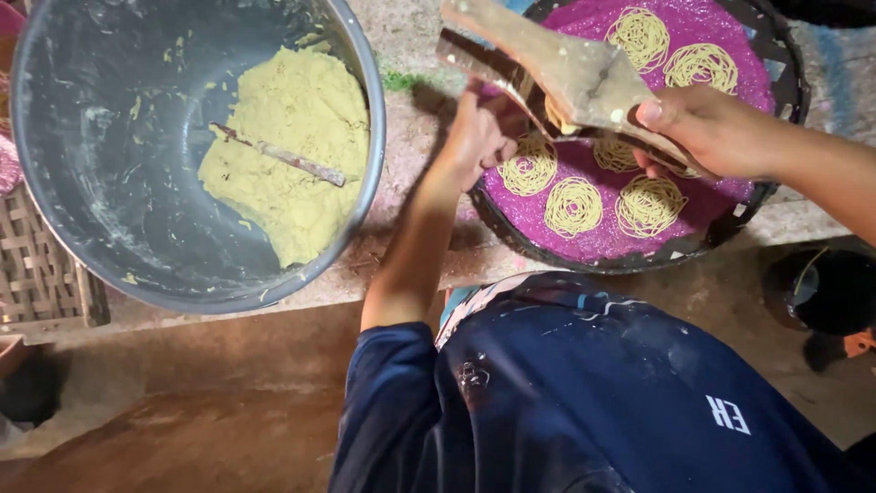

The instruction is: The person uses a manual noodle press to extrude dough into spiral shapes onto a purple tray. They repeatedly scoop dough from a large metal bowl, load it into the press, and squeeze the handle to form noodles. Completed trays are stacked nearby.

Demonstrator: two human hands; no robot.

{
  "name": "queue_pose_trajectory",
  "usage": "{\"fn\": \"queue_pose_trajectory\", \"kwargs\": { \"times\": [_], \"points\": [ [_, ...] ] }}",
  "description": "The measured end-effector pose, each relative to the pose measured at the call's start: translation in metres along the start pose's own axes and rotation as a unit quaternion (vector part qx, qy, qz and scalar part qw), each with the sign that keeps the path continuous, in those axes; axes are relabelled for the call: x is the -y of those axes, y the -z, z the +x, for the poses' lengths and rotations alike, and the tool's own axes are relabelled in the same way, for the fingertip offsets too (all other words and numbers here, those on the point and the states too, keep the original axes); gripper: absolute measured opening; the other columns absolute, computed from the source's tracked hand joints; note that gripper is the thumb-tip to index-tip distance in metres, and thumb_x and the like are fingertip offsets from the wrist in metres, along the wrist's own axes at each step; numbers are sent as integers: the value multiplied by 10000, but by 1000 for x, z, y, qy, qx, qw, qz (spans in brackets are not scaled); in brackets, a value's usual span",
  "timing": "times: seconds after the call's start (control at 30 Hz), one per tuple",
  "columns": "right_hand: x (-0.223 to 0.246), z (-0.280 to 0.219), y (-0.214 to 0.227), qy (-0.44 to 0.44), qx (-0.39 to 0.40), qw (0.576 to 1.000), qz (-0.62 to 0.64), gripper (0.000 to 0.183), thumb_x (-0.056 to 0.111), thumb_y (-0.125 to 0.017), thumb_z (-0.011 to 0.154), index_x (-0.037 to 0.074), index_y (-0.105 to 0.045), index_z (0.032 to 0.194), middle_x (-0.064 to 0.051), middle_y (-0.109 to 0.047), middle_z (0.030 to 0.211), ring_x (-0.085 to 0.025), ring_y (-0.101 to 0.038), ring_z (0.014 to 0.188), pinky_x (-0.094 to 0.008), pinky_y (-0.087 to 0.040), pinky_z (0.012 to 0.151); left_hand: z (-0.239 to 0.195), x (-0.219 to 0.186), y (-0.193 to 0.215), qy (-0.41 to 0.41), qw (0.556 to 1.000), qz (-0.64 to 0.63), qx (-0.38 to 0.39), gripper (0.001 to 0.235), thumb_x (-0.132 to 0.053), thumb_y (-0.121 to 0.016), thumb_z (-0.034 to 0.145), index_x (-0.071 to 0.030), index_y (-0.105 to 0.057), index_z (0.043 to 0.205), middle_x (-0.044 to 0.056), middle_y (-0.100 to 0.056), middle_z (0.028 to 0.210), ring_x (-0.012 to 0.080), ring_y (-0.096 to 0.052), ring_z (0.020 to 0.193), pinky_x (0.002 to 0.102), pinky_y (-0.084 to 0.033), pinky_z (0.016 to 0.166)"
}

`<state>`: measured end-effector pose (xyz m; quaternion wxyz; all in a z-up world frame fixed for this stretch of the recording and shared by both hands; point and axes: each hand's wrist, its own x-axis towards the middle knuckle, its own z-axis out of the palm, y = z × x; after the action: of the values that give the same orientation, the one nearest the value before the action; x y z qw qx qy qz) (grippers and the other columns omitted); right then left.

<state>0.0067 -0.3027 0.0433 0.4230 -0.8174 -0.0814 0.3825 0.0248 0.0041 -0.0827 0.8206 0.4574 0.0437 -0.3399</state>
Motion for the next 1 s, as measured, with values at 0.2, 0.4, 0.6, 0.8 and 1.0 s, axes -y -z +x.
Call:
{"fn": "queue_pose_trajectory", "kwargs": {
  "times": [0.2, 0.4, 0.6, 0.8, 1.0],
  "points": [
    [-26, 9, -3, 48, -53, 996, 55, 621, 552, -347, 1072, -1, -627, 1064, -117, -692, 853, -220, -683, 749, -377, -548, 704, -56, 13, -11, -62, 880, 445, -157, 645, -375, -224, 974, -225, -184, 1601, 0, -774, 1220, 76, -511, 441, 230, -415, 362],
    [-48, -8, 9, 110, -47, 987, 104, 703, 563, -257, 1092, -29, -635, 1105, -118, -696, 904, -222, -695, 803, -376, -577, 773, -83, -2, -28, -65, 801, 542, -246, 512, -449, -371, 1013, -287, -621, 1431, -65, -810, 1291, 176, -701, 684, 405, -547, 591],
    [-26, -20, 12, -17, 126, 982, 142, 745, 557, -189, 1038, -10, -668, 1106, -154, -755, 928, -240, -724, 871, -396, -589, 832, -1, -61, -43, -272, 896, -262, 235, 867, -714, -478, 968, -53, -447, 1527, 153, -518, 1524, 285, -424, 1472, 451, -281, 1275],
    [1, -24, 43, -126, 62, 989, 35, 788, 624, -163, 1069, 9, -655, 1034, -163, -738, 880, -279, -722, 824, -423, -604, 831, 61, -57, -82, -308, 798, -411, 316, 478, -573, -482, 1083, -107, -527, 1181, 48, -546, 1081, 231, -546, 1150, 453, -358, 1208],
    [9, 1, 31, -118, -73, 972, -188, 879, 663, -146, 1028, 25, -730, 872, -126, -691, 764, -271, -679, 763, -448, -550, 801, 104, -57, -53, -321, 784, -431, 310, 299, -448, -481, 1063, -149, -477, 1047, -3, -479, 945, 159, -515, 954, 408, -417, 1070]
  ]
}}
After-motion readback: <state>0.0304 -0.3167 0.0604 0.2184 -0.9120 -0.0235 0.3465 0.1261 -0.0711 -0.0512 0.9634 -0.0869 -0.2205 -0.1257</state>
